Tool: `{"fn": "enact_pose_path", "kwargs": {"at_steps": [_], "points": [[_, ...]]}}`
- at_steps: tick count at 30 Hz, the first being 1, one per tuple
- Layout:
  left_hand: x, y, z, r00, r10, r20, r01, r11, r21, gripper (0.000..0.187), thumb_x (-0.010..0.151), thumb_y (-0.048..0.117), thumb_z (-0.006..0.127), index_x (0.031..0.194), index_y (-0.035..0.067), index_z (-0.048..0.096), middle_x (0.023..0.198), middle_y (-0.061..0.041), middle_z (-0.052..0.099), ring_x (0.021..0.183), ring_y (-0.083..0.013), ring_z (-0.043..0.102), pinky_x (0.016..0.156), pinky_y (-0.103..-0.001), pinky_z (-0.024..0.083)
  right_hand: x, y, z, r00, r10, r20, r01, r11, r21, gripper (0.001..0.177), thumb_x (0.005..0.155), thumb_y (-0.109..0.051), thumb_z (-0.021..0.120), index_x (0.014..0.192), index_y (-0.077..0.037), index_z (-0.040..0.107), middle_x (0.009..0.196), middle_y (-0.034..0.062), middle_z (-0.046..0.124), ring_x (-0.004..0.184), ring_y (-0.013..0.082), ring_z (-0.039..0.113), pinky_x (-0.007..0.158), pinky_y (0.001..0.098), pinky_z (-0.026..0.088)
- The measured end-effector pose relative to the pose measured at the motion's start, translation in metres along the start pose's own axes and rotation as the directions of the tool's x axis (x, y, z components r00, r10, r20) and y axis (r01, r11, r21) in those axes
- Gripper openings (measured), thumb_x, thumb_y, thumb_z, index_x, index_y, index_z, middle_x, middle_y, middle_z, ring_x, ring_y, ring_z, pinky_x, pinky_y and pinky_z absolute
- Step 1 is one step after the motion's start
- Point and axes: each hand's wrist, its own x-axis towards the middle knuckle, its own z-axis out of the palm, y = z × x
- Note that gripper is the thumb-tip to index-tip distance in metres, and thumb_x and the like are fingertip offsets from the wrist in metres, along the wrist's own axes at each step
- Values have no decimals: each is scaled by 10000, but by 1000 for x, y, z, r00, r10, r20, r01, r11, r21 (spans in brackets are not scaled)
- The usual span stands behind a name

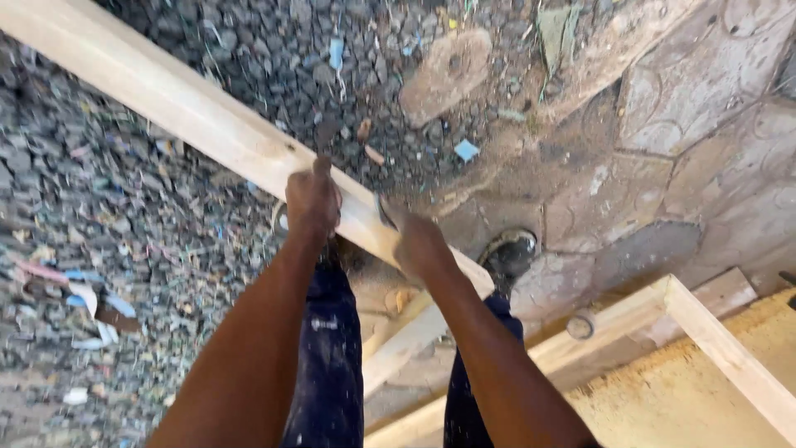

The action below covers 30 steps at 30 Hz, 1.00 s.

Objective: Sanding the joints and edges of a wooden frame using a sanding block to smooth the surface.

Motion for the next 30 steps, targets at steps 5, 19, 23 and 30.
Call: {"fn": "enact_pose_path", "kwargs": {"at_steps": [5,19,23,30], "points": [[-14,17,-3,1000,3,10,-4,1000,22,617,981,455,444,514,76,584,392,-92,500,330,-220,514,428,-369,445,-45,20,-14,1000,7,25,-6,998,-58,718,869,16,466,1560,-170,406,1429,155,594,1211,394,627,1058,516,503],[-10,-4,5,1000,-10,-5,9,997,-71,579,980,397,483,506,69,544,378,-74,448,305,-175,457,345,-314,378,-16,48,-92,990,-47,-132,63,990,126,481,727,-127,732,1207,-88,739,1078,175,759,1057,368,706,951,480,529],[-22,11,4,998,59,-32,-62,994,-90,539,973,331,481,504,72,541,367,-72,436,285,-162,433,327,-309,356,-19,56,-99,980,140,144,-171,959,226,651,884,-194,705,1497,-204,485,1423,206,552,1300,425,539,1055,539,465],[-65,20,11,989,144,-18,-145,989,-29,471,1067,235,452,653,77,613,448,-64,540,313,-149,509,361,-246,422,-23,107,-13,998,-44,53,30,968,247,415,1050,-202,440,1395,-65,626,1455,223,558,1409,387,458,1219,486,309]]}}
